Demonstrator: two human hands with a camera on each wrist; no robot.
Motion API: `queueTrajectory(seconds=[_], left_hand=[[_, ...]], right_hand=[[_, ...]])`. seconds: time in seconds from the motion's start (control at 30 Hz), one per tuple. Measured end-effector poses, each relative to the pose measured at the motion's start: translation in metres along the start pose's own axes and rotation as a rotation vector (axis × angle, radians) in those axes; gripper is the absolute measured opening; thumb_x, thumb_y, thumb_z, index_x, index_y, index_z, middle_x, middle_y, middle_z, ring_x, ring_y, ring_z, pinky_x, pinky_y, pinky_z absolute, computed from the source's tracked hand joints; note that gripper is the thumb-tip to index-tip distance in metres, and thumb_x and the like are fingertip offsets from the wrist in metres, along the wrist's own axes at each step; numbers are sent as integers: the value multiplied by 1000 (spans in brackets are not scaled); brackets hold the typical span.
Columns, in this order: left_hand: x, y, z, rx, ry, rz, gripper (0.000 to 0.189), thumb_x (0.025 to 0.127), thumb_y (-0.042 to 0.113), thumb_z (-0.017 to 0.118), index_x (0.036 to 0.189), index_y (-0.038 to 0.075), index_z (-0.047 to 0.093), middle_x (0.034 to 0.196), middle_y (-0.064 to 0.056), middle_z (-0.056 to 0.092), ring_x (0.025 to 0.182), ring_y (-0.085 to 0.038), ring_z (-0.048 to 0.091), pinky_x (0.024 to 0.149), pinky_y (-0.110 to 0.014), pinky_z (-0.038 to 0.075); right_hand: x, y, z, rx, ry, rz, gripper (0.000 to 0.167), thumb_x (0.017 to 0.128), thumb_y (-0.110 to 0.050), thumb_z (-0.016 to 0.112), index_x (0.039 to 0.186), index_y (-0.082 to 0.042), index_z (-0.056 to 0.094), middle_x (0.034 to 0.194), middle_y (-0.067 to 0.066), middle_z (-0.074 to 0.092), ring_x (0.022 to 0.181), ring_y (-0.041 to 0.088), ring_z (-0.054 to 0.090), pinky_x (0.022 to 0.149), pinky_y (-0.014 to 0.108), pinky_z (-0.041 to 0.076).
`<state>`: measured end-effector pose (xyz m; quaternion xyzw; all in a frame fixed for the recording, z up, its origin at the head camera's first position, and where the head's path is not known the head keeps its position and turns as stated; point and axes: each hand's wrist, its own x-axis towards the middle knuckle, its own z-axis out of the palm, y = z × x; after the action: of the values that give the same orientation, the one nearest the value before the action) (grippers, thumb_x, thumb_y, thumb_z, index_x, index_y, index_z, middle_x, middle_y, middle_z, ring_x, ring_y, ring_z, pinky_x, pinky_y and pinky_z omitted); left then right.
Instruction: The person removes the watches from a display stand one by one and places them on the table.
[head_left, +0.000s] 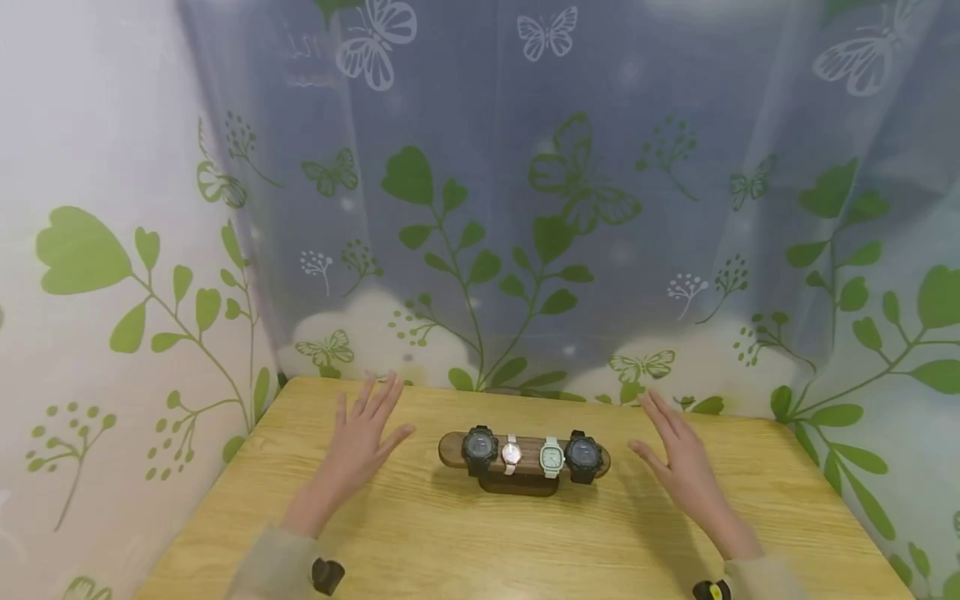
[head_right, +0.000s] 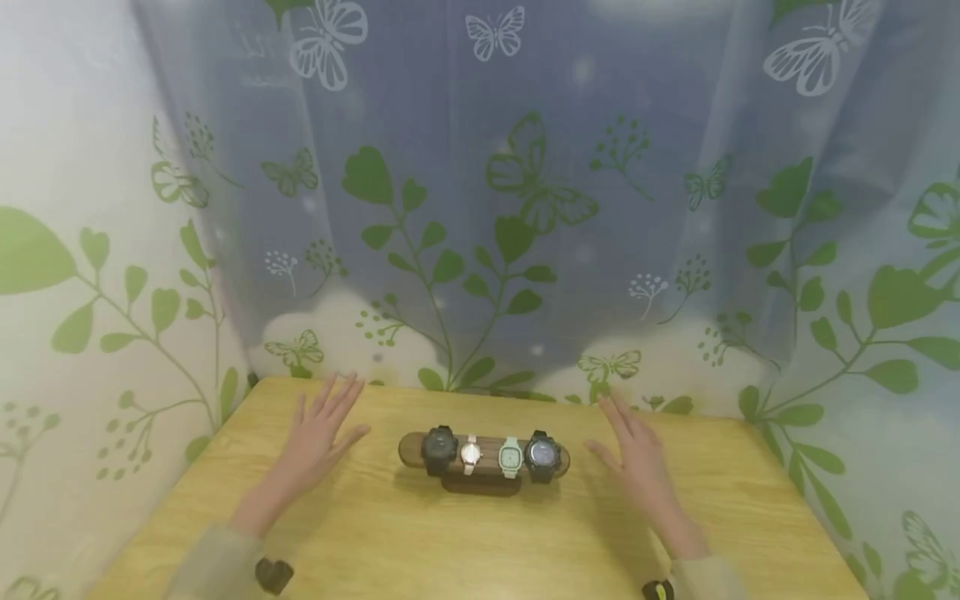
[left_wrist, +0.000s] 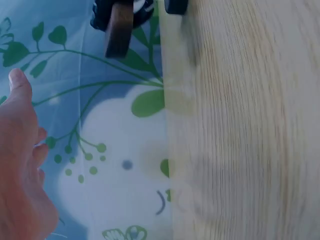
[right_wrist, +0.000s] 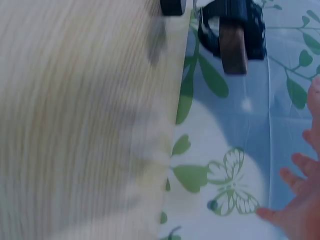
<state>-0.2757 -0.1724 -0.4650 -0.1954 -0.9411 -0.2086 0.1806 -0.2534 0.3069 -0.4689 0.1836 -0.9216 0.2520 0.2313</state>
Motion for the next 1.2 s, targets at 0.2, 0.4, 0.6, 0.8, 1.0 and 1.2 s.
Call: queueTrajectory(seconds=[0.2, 0.4, 0.6, 0.8, 1.0, 1.2], left_hand=[[-11, 19, 6, -54, 32, 30, 73, 102, 44, 57, 160, 10, 29, 168, -8, 23, 156, -35, 9, 118, -73, 0], [-20, 37, 25, -62, 14, 56, 73, 101, 39, 60, 161, 12, 28, 167, -6, 25, 155, -35, 14, 119, -72, 1], [-25, 50, 40, -76, -14, 71, 73, 100, 41, 59, 160, 10, 31, 166, -6, 27, 155, -35, 16, 119, -71, 4], [-29, 58, 52, -65, -29, 61, 72, 101, 47, 54, 159, 9, 32, 165, -9, 30, 154, -36, 18, 117, -72, 7], [-30, 62, 58, -52, -27, 76, 71, 102, 52, 49, 156, 7, 37, 163, -10, 33, 153, -36, 21, 117, -72, 11], [-29, 63, 58, -52, -32, 86, 69, 101, 48, 53, 156, 9, 38, 163, -9, 34, 153, -35, 21, 117, -72, 11]], right_hand=[[-1, -13, 16, 115, 27, -30, 74, 94, -13, 72, 158, -18, 36, 161, 18, 35, 140, 50, 37, 103, 75, 36], [-2, -25, 32, 205, 43, -45, 72, 92, -13, 75, 156, -17, 42, 158, 15, 42, 139, 45, 41, 104, 71, 38], [-4, -32, 46, 289, 7, 14, 71, 90, -17, 77, 153, -13, 45, 155, 17, 45, 139, 45, 42, 107, 71, 36], [-5, -35, 53, 328, -13, 41, 69, 87, -19, 81, 148, -12, 51, 150, 14, 52, 136, 44, 47, 106, 70, 39], [-2, -36, 58, 298, -19, -3, 73, 79, -18, 88, 144, -12, 56, 144, 12, 58, 130, 39, 55, 103, 63, 47], [-1, -34, 58, 265, -38, -43, 77, 74, -20, 91, 143, -14, 57, 142, 12, 59, 126, 37, 59, 98, 58, 52]])
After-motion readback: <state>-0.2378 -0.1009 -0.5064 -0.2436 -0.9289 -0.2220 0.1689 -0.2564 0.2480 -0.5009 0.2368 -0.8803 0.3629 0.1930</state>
